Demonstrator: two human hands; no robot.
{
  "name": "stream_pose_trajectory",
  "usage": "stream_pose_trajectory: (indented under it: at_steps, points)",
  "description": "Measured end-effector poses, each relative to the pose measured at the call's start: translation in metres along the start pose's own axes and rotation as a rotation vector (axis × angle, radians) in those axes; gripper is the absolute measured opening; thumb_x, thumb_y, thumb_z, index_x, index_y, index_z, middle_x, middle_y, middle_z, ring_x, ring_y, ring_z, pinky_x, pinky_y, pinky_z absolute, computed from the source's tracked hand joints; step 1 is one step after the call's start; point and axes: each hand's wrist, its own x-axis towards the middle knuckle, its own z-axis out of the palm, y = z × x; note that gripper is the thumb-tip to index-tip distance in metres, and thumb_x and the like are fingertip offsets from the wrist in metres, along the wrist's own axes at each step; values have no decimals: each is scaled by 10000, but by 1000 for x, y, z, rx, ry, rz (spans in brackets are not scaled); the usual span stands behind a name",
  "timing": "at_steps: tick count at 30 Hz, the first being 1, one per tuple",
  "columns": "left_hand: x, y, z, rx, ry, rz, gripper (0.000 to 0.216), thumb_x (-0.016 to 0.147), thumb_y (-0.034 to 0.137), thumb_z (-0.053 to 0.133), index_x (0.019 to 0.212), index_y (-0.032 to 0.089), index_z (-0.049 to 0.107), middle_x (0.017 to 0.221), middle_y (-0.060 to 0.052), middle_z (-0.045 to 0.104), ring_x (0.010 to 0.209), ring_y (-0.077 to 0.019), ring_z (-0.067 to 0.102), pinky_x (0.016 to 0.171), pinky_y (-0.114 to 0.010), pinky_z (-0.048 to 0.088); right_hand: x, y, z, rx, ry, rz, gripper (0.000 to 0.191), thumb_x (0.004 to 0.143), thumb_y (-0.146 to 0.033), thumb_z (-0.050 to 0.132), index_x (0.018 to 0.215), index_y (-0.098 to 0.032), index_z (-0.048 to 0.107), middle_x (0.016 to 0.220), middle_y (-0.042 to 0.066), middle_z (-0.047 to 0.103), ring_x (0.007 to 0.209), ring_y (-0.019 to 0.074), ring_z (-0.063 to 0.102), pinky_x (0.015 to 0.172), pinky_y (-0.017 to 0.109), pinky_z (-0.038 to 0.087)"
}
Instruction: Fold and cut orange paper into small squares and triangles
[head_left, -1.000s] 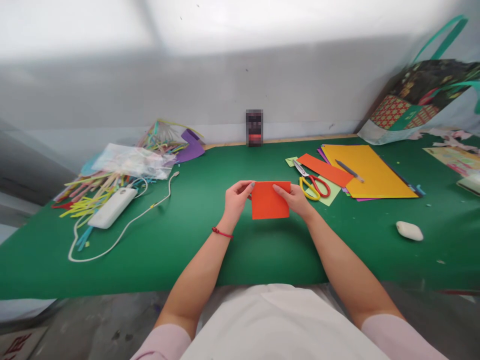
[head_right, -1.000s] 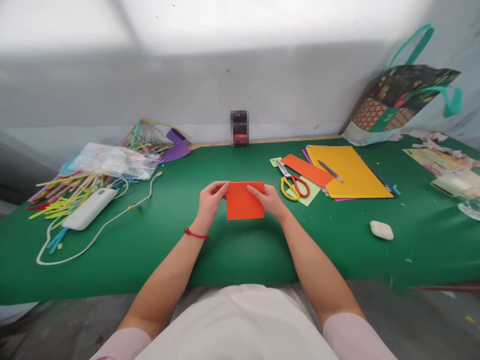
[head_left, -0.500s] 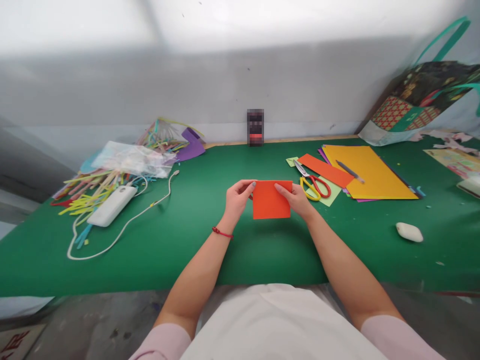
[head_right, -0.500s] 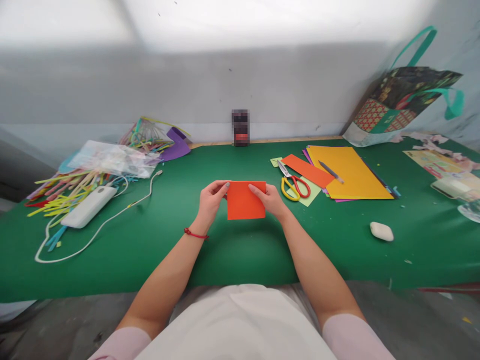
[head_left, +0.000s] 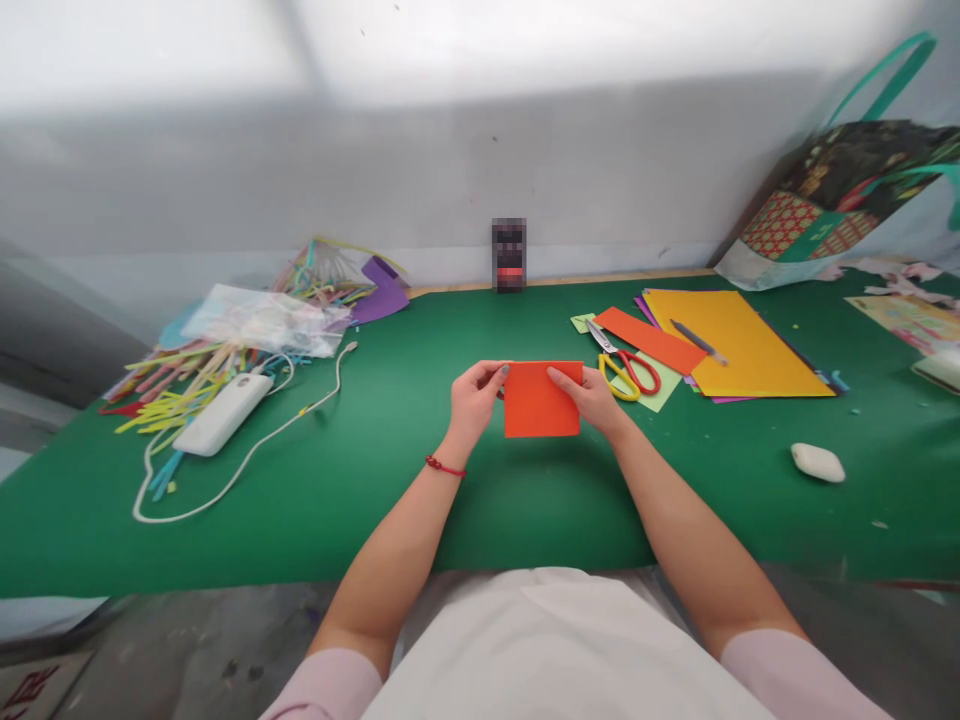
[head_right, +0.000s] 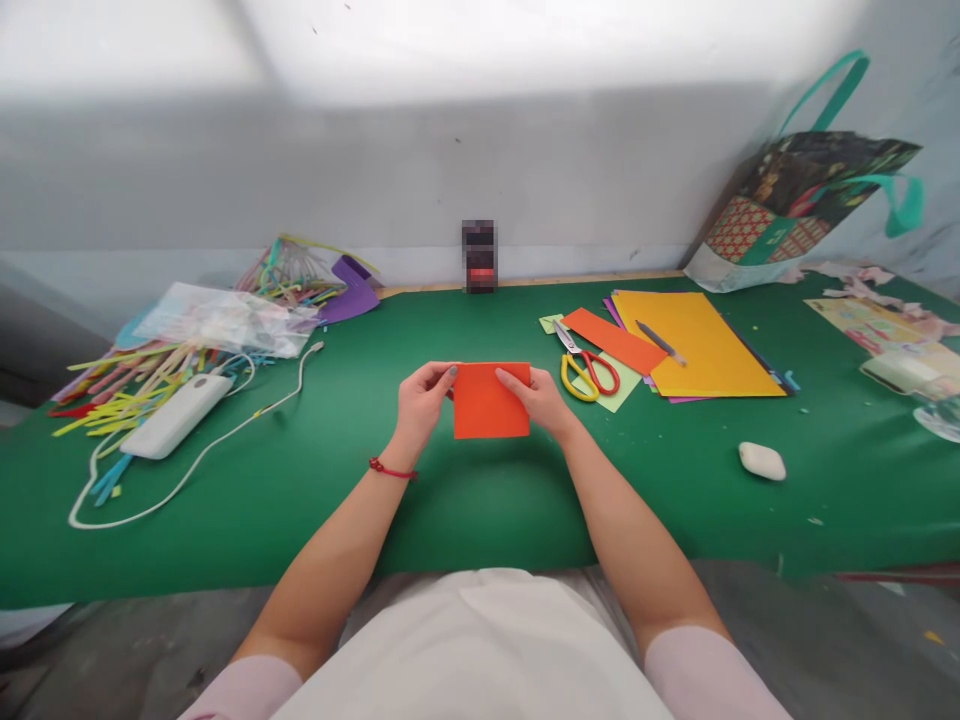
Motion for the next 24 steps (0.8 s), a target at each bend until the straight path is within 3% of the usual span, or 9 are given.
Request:
stream_pose_trajectory:
  at_steps: [24]
  points:
    - [-3,2,1,6,11,-10,215,719,397,644,731,183,659,666,-14,646,592,-117,573,497,-229,462,-1,0,0,-15,-22,-3,421,613,-566,679,700,-154,661,720,58,691,651,200,650,538,283,515]
